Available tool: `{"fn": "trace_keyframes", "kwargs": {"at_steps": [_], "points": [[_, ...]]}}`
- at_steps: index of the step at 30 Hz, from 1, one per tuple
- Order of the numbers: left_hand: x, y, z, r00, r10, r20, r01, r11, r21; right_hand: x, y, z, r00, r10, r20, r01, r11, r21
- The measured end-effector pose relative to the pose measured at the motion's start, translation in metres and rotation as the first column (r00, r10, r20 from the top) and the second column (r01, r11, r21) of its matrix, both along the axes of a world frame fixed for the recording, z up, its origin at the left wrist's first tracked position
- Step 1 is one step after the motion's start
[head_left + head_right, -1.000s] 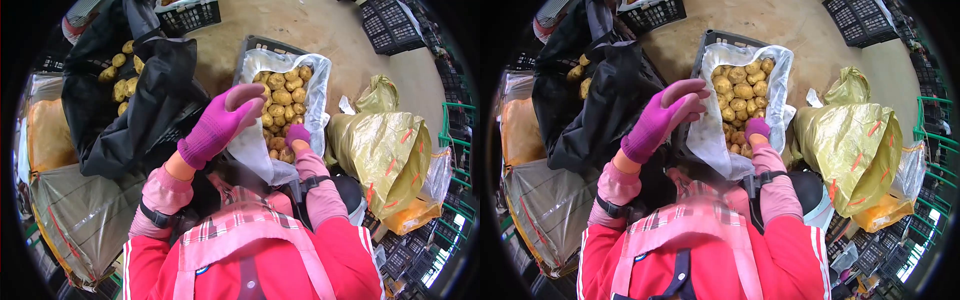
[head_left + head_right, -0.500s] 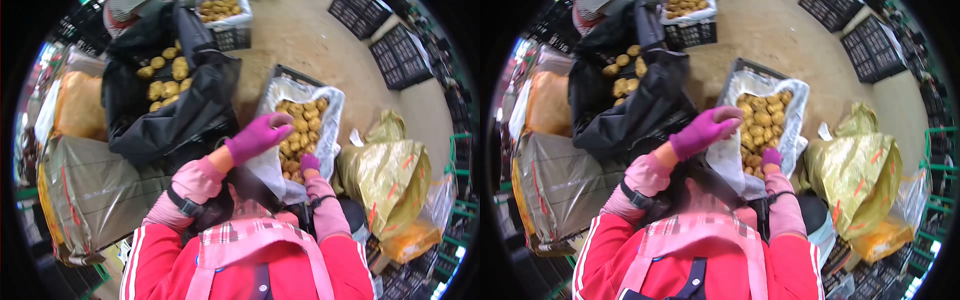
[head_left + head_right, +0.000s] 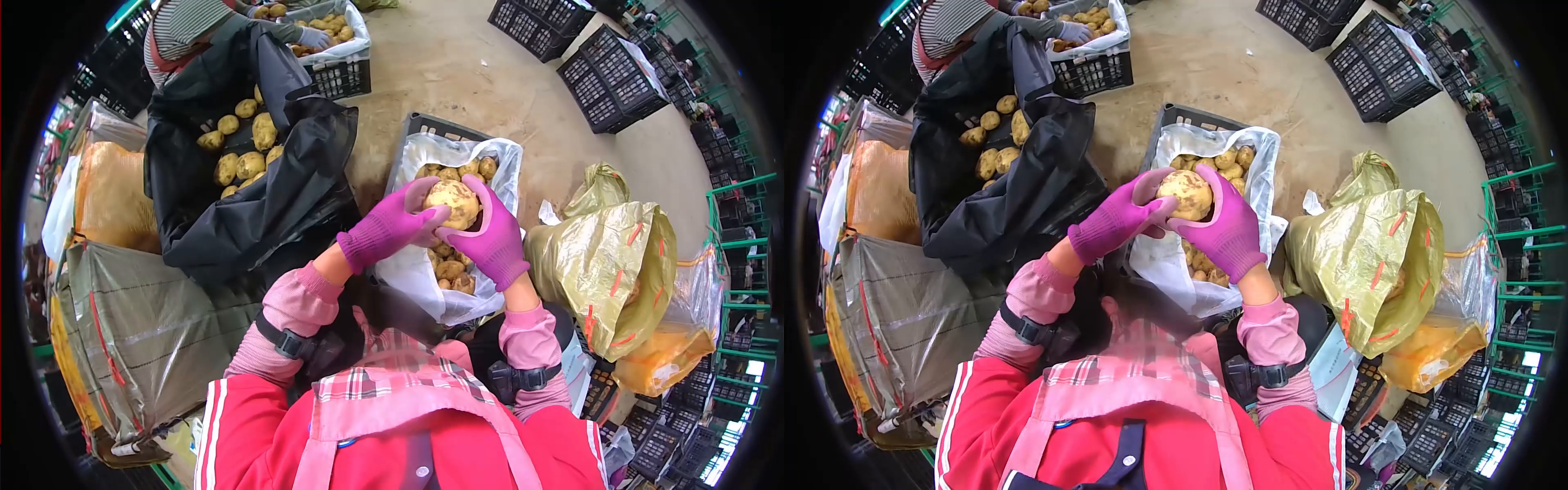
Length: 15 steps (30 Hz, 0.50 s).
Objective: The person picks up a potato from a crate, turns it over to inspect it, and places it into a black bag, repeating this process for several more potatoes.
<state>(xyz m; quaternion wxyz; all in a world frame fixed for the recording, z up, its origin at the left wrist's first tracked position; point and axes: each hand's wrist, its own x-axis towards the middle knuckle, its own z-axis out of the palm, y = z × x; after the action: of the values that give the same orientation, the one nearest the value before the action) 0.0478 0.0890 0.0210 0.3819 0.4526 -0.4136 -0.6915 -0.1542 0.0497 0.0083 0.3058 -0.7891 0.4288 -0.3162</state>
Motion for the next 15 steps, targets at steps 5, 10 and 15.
{"fn": "trace_keyframes", "kwargs": {"at_steps": [5,10,15], "points": [[0.009,0.002,-0.006,0.995,0.006,-0.104,-0.038,0.95,-0.311,-0.002,0.016,0.024,0.851,-0.15,0.503,-0.201,0.792,0.576],[0.01,0.005,0.001,1.0,-0.018,-0.017,0.014,0.984,-0.176,0.005,0.029,0.018,0.937,-0.02,0.348,-0.079,0.96,0.27],[0.016,-0.001,-0.006,0.996,-0.079,-0.049,0.071,0.985,-0.159,0.018,0.035,0.026,0.948,-0.042,0.315,-0.008,0.988,0.154]]}}
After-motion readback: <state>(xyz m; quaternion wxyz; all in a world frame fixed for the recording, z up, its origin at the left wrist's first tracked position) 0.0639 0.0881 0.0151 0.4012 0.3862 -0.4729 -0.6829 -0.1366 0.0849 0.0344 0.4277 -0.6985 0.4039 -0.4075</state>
